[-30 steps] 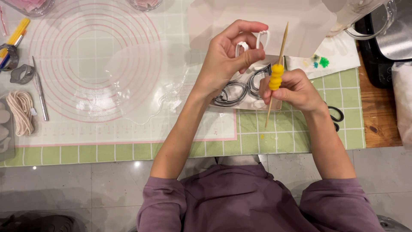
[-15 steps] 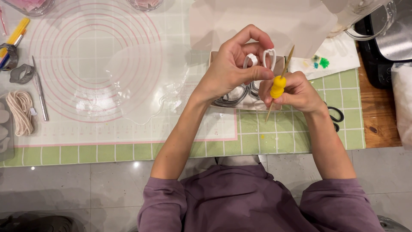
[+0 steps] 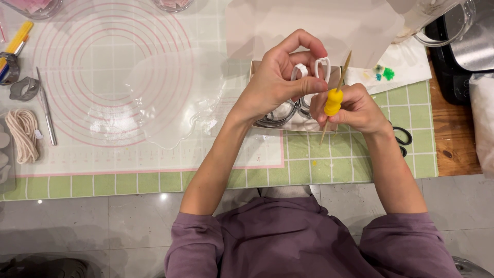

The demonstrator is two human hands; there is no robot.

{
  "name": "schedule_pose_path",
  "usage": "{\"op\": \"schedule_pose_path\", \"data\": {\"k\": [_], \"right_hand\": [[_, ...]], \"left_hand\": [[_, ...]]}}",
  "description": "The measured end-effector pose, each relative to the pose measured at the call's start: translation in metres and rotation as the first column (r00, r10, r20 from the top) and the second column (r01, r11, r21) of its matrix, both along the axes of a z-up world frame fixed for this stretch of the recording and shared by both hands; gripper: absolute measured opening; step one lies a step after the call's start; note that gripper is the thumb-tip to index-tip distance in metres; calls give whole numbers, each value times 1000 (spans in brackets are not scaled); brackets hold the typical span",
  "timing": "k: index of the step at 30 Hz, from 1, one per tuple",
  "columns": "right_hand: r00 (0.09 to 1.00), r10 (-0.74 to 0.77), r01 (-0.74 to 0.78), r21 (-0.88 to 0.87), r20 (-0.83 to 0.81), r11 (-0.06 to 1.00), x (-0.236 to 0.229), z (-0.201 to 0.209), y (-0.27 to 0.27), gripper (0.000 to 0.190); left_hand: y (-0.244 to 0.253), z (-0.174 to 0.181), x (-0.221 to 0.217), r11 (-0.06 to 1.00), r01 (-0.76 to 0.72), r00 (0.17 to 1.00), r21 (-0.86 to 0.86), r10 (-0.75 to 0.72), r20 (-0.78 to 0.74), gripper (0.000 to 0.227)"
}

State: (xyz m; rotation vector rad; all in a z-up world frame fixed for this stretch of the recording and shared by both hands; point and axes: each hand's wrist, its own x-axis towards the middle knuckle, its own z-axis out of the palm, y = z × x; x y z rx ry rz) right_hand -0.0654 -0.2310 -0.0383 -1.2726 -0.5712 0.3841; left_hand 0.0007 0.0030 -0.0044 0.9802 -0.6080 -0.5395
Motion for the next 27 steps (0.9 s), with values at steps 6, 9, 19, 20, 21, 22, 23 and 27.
{"op": "schedule_pose_path", "data": {"k": [6,9,19,20,21,22,23,27], "right_hand": [[1000,-3,7,141,-28,990,3,-13,-11,24],[998,-44,53,267,-38,962,6,-21,-22,22],[965,-242,263,315,-103,912,7,-7,-14,27],[964,-244,264,314,-105,912,9,-8,-15,27],[963,-250,269,309,-99,912,11,-8,-16,28],[962,-256,273,305,-96,913,11,-9,-16,29],[962,-255,274,305,-102,912,11,-12,-17,29],[959,-262,282,295,-106,913,15,-19,-16,27]], "left_hand": [[-1,-1,1,998,-40,999,40,41,-27,42],[-1,-7,3,997,-60,994,42,64,-90,43],[0,-21,12,980,-88,872,-181,-12,-490,32],[0,-23,14,980,-87,871,-181,-13,-491,32],[0,-24,16,981,-81,878,-175,-12,-478,31],[0,-27,16,983,-78,884,-167,-9,-467,30],[0,-30,16,983,-79,882,-165,-8,-472,30],[0,-33,16,997,-46,901,-60,15,-433,34]]}}
